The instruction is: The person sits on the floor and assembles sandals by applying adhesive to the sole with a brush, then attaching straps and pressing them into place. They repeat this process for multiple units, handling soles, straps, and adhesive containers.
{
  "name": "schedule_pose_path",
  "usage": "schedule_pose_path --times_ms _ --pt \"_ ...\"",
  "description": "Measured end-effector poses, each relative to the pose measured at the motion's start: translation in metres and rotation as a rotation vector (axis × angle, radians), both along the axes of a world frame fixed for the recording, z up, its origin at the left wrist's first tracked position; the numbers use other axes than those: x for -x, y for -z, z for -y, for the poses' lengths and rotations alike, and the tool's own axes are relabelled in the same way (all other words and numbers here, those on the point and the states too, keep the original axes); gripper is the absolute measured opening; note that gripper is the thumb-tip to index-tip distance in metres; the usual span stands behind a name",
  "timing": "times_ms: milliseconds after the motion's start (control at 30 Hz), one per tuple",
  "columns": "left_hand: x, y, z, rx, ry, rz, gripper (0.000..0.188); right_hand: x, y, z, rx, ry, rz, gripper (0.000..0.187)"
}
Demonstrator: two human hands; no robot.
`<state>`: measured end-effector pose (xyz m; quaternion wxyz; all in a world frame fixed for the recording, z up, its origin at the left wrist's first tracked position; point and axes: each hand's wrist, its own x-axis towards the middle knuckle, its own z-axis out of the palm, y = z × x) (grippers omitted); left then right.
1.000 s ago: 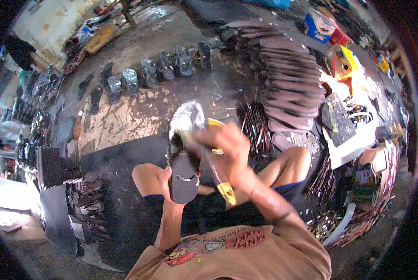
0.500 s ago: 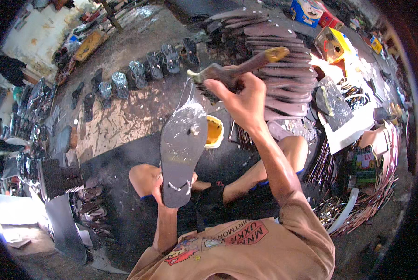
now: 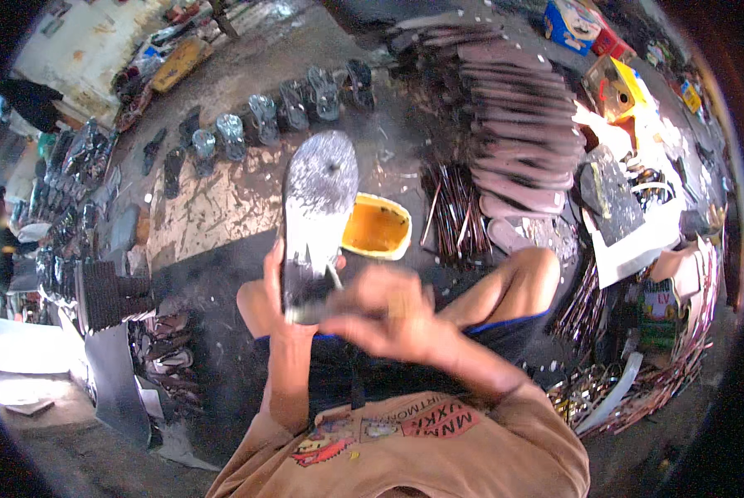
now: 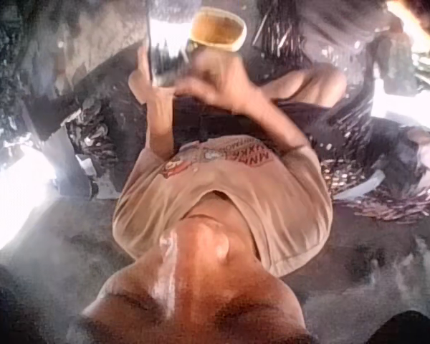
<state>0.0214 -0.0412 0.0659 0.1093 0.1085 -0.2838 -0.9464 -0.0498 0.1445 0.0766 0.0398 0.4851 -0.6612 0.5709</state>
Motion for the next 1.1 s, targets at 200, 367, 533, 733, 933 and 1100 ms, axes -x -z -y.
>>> schedule_pose_path --times_ms 200,367,533,733,933,1100 --pt "-0.004 0.015 -0.019 -0.087 -0.029 0.185 0.046 0.076 -0.031 0.015 0.002 0.428 0.192 0.029" --pt "0.019 0.031 0.000 0.494 -0.190 0.072 0.054 -0.020 0.004 0.017 0.101 0.094 0.194 0.028" --pt "0.018 0.017 -0.018 -0.070 -0.181 0.065 0.052 0.023 -0.020 0.017 0.123 0.421 0.609 0.023" --pt "0.012 0.042 -0.024 0.130 -0.217 -0.026 0.054 0.020 0.006 0.020 0.058 0.547 0.350 0.037" --pt "0.001 0.009 -0.029 0.658 -0.227 0.296 0.055 -0.005 0.012 0.008 0.113 0.384 0.224 0.027" --pt "-0.011 0.046 -0.016 0.063 -0.076 -0.066 0.054 0.062 -0.025 -0.009 0.215 0.573 0.424 0.010"
